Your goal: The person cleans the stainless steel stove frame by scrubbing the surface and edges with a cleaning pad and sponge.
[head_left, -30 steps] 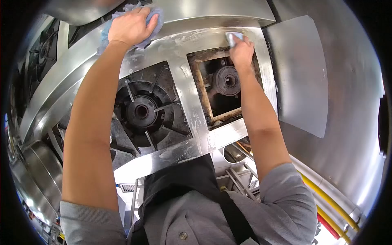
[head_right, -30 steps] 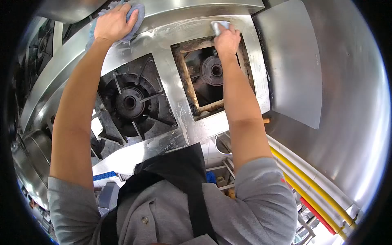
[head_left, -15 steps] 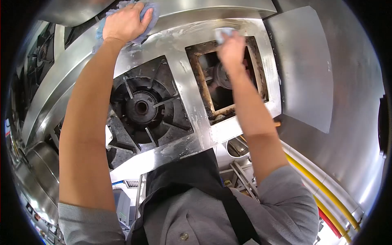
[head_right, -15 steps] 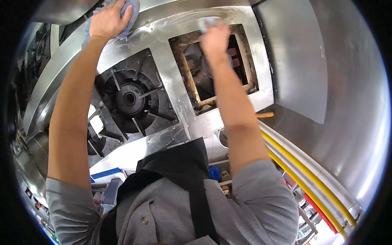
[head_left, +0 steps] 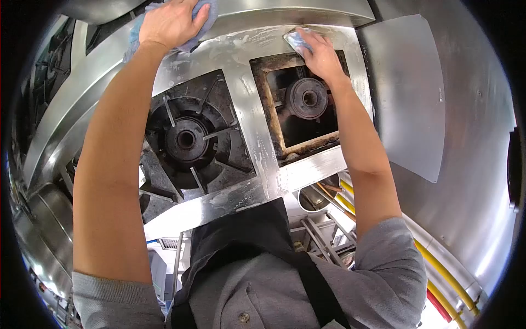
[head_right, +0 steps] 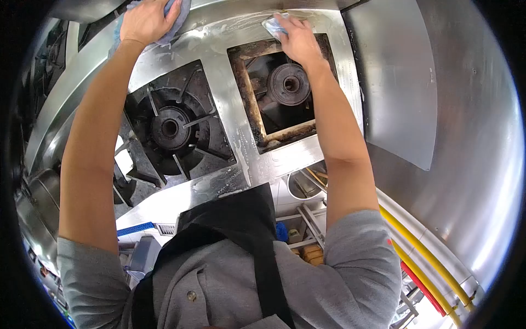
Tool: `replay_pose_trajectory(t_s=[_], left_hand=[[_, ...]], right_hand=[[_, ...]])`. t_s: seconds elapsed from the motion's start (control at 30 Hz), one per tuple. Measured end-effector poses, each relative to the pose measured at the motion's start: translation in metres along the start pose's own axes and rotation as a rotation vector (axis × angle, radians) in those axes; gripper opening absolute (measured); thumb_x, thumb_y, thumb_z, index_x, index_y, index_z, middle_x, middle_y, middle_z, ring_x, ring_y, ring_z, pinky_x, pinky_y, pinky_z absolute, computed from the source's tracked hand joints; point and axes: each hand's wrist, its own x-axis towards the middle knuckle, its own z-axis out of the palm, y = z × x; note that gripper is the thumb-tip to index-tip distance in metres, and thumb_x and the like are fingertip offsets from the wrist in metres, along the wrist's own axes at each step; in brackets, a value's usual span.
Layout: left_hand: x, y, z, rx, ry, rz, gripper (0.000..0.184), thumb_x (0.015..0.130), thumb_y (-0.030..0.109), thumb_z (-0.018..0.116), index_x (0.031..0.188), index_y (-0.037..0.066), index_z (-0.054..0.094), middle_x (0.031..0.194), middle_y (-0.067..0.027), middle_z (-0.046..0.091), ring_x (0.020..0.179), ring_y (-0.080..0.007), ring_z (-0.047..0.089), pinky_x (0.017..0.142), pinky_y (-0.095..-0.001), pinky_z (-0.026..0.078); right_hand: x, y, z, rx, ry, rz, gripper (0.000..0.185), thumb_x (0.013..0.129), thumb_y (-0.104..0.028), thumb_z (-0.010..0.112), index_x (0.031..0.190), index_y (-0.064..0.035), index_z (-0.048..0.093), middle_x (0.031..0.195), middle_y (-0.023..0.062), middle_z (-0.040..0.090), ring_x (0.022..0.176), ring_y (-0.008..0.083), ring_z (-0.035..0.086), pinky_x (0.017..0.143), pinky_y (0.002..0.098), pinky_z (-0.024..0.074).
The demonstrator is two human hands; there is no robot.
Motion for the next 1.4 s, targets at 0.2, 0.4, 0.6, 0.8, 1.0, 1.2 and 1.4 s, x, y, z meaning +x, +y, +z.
replay_pose_trajectory(t_s=[0.2, 0.4, 0.6, 0.8, 1.0, 1.2, 1.4], left_hand=[[-0.002, -0.001, 0.006, -0.003, 0.088, 0.027, 0.04, 0.094, 0.04, 0.052, 0.109, 0.006, 0.067, 0.098, -0.0222, 0.07, 0.085, -0.0396, 0.069, 0.075, -0.049, 0.055], [-0.001, -0.001, 0.008, -0.013, 0.097, 0.022, 0.041, 0.094, 0.041, 0.053, 0.109, 0.006, 0.068, 0.1, -0.0231, 0.07, 0.086, -0.0396, 0.069, 0.076, -0.0487, 0.055], [0.0, -0.004, 0.011, 0.027, 0.076, 0.026, 0.04, 0.092, 0.041, 0.055, 0.106, 0.006, 0.068, 0.101, -0.0241, 0.07, 0.086, -0.0398, 0.069, 0.075, -0.0488, 0.055], [0.0, -0.003, 0.011, 0.055, 0.052, -0.005, 0.039, 0.092, 0.041, 0.055, 0.104, 0.006, 0.068, 0.105, -0.0247, 0.07, 0.086, -0.0397, 0.069, 0.075, -0.0484, 0.055], [-0.001, 0.002, 0.011, 0.051, 0.099, -0.007, 0.036, 0.092, 0.039, 0.056, 0.1, 0.006, 0.068, 0.103, -0.0244, 0.07, 0.084, -0.0405, 0.069, 0.073, -0.0483, 0.055], [0.0, 0.0, 0.012, 0.054, 0.152, 0.053, 0.033, 0.092, 0.037, 0.056, 0.095, 0.006, 0.066, 0.096, -0.0235, 0.07, 0.08, -0.0406, 0.068, 0.071, -0.0482, 0.055], [-0.003, 0.002, 0.013, 0.056, 0.15, 0.049, 0.032, 0.092, 0.036, 0.057, 0.094, 0.005, 0.065, 0.092, -0.0212, 0.069, 0.079, -0.0397, 0.067, 0.07, -0.0485, 0.054]], right_hand=[[-0.006, -0.023, -0.027, -0.131, -0.096, -0.036, 0.07, 0.086, -0.027, 0.074, 0.147, -0.0109, 0.041, 0.135, 0.0215, 0.052, 0.125, 0.0417, 0.051, 0.107, 0.0487, 0.0453], [0.002, -0.025, -0.023, -0.269, -0.181, -0.062, 0.067, 0.082, -0.022, 0.074, 0.142, -0.0121, 0.046, 0.122, 0.0214, 0.054, 0.12, 0.0404, 0.053, 0.102, 0.0497, 0.0471], [-0.006, -0.017, -0.015, -0.354, -0.112, -0.122, 0.061, 0.082, -0.019, 0.069, 0.14, -0.0174, 0.052, 0.127, 0.0211, 0.054, 0.119, 0.039, 0.052, 0.103, 0.0505, 0.0458], [-0.003, 0.011, -0.036, -0.231, -0.245, -0.279, 0.053, 0.084, -0.018, 0.069, 0.136, -0.0241, 0.061, 0.135, 0.0201, 0.054, 0.123, 0.0371, 0.051, 0.108, 0.0481, 0.0431], [-0.008, -0.047, -0.011, -0.225, -0.208, -0.331, 0.048, 0.085, -0.019, 0.07, 0.132, -0.0258, 0.066, 0.134, 0.0185, 0.056, 0.126, 0.0336, 0.05, 0.111, 0.0446, 0.0402], [-0.013, 0.003, -0.037, -0.283, -0.25, -0.321, 0.049, 0.085, -0.015, 0.067, 0.133, -0.0262, 0.065, 0.133, 0.0179, 0.056, 0.126, 0.0342, 0.049, 0.11, 0.0457, 0.0407], [-0.003, -0.04, -0.009, -0.216, -0.156, -0.403, 0.048, 0.083, -0.011, 0.065, 0.129, -0.021, 0.068, 0.13, 0.0175, 0.058, 0.123, 0.0344, 0.051, 0.108, 0.0431, 0.0428]])
